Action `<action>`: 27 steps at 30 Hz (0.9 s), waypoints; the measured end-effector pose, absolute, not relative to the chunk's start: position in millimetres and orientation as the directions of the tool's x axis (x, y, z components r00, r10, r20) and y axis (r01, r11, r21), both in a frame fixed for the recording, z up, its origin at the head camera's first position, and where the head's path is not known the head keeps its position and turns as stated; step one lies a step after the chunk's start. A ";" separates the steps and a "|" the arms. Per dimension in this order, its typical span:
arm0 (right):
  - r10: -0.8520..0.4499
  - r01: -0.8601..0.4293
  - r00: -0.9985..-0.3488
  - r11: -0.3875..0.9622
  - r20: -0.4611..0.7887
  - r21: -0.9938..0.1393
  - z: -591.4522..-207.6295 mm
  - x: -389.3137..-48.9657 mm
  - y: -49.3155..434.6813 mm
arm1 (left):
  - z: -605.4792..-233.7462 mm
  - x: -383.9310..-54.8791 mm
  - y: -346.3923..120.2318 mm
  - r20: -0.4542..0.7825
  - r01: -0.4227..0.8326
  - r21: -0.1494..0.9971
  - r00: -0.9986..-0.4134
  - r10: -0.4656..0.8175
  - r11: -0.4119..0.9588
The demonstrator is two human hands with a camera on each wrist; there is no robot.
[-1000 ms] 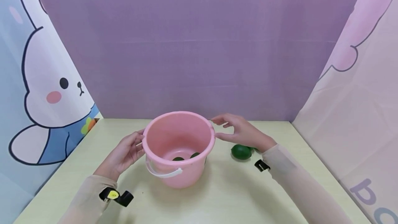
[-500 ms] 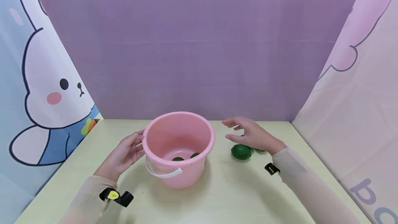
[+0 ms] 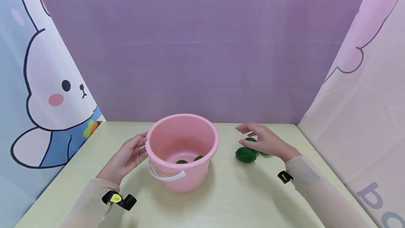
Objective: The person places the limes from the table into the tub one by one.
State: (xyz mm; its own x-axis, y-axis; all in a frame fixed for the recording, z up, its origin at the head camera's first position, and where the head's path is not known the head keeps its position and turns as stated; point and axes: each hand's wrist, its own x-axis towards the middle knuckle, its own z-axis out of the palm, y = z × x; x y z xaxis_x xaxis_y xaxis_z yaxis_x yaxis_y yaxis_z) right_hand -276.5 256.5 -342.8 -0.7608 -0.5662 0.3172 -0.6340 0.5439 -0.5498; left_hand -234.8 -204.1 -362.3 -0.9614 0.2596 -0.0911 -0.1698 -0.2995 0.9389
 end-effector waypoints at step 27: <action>-0.456 -0.518 -0.851 0.651 0.260 -0.555 -371.8 -278.5 304.5 | -361.9 -233.6 -203.9 -0.083 -0.157 0.944 -0.964 0.253 -0.289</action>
State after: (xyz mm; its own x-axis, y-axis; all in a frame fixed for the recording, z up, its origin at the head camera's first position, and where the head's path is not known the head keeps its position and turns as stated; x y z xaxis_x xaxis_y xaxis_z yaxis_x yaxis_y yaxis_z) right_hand -278.5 304.5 -371.8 -0.8513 -0.4556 0.2602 -0.5180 0.6509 -0.5549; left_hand -233.6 -203.9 -361.9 -0.9641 0.2525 -0.0826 -0.1567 -0.2892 0.9443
